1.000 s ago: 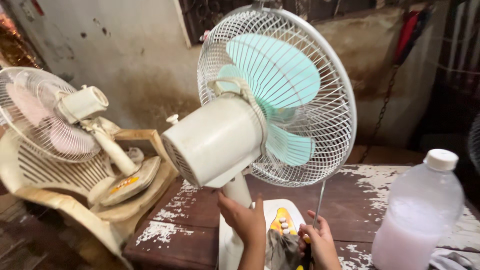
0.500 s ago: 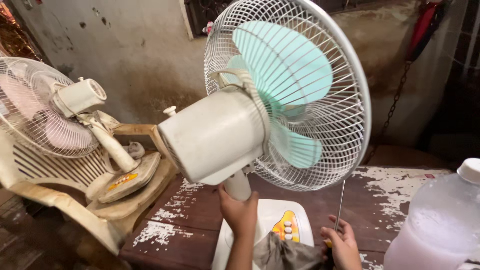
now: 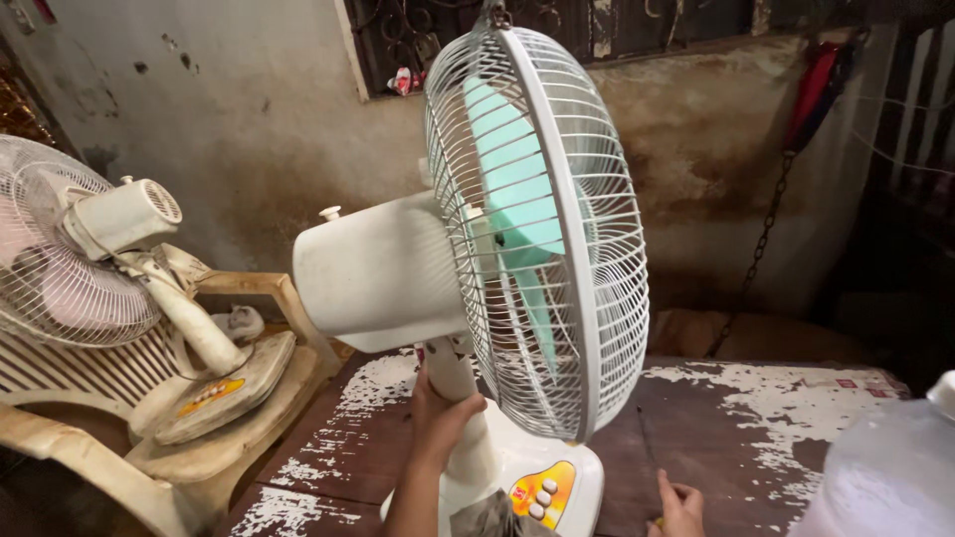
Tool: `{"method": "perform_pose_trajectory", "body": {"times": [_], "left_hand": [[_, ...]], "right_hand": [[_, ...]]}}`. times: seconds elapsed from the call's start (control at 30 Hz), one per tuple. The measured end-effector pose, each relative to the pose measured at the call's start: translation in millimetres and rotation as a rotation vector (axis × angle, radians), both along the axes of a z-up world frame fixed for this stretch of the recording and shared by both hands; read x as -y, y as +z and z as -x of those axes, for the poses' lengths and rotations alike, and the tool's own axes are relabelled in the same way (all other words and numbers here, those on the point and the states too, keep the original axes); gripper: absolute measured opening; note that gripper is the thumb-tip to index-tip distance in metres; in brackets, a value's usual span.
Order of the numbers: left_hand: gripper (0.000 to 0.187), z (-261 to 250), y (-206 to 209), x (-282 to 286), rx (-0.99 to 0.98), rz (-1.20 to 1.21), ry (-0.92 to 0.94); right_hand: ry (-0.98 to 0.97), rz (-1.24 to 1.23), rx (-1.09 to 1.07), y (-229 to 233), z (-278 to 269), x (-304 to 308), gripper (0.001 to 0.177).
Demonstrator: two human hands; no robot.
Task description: The person uses a screwdriver to tighten screws on the front grill of a table fan. After securing the grill, the person wipes the fan's motor housing, base, and power cord with a cloth.
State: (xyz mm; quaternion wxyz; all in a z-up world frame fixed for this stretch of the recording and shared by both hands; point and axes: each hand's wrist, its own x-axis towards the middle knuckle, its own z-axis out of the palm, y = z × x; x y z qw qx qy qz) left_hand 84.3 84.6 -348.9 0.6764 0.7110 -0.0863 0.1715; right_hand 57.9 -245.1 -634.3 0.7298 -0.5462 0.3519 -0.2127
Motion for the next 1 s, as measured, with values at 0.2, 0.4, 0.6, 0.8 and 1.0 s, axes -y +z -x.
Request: {"method": "perform_pose_trajectory", "body": {"times": [0.2,0.4,0.6,0.8,1.0], "left_hand": [[0.085,19.7,-56.3,30.5,0.452,-0.312,0.639],[0.055,46.8,-84.6,99.6,-0.085,0.391,0.263],[0.045,55.4,-42.4,110.0,-0.401,0.993,-0.393],[0.038,61.2,-30.2,107.7,-0.394,1.056,-0.471],[0.033,64.5,-23.2,112.1,-0.481,1.062,-0.424]], "right_hand": [[0.251,1.223,-0.353,-3.3,18.0,1.4,0.074],[0.304,1.172,-0.423,112.8,42.4,-42.7,0.062],[0.516,-0.183,0.449,285.1,90.6,-101.8,0.072],[0.557,-0.202,0.466,339.3,121.9,-128.1,0.085],[0.523,-0.160,0.390,351.8,125.7,-128.0,0.089]]}}
